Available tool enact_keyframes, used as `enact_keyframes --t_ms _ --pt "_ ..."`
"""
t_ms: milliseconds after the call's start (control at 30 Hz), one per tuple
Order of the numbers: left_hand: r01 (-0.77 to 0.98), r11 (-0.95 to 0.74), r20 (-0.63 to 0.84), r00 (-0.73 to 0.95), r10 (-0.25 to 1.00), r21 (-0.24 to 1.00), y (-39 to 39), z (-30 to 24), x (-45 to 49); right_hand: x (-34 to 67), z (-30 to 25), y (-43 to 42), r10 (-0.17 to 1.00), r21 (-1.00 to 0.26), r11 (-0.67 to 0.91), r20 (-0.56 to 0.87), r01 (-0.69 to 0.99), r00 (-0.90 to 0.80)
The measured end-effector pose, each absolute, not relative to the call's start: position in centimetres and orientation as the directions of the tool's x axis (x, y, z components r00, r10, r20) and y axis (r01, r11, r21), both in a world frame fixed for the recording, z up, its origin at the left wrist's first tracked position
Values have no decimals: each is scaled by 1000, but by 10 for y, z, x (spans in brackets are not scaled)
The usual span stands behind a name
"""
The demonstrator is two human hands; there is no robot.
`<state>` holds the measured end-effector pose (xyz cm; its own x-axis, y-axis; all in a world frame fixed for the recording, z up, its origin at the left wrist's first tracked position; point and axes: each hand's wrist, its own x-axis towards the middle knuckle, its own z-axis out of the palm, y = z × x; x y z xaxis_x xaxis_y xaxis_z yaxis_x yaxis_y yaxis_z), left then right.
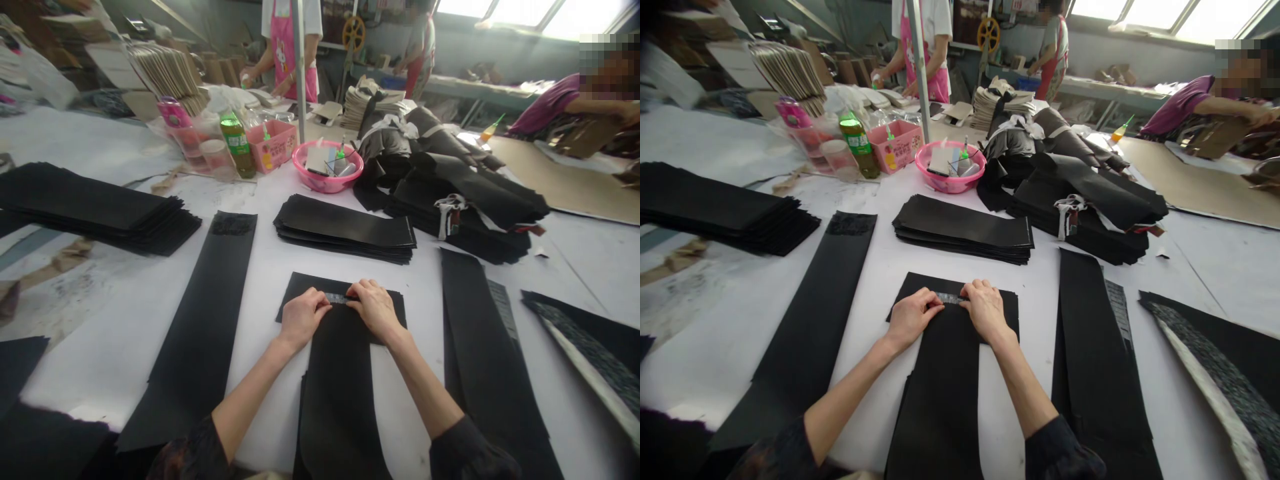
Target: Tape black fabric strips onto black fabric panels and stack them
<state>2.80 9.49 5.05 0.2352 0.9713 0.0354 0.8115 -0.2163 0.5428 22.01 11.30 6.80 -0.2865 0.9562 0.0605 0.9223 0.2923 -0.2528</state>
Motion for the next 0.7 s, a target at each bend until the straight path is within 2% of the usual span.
enact_keyframes --t_ms 100,267,333,467,700 --pt "839 -234 46 243 969 492 97 53 30 222 69 115 950 -273 312 63 910 -307" --pt "871 -435 168 405 899 228 102 59 37 226 66 114 935 -297 353 98 887 -340" --pt "847 -504 177 476 861 169 105 60 37 228 64 113 926 -307 377 118 874 -358" --pt "810 -566 193 537 821 154 106 56 36 233 60 112 899 -323 438 155 839 -409" --pt "771 -629 307 578 756 100 107 41 32 240 53 119 837 -314 548 202 775 -509"
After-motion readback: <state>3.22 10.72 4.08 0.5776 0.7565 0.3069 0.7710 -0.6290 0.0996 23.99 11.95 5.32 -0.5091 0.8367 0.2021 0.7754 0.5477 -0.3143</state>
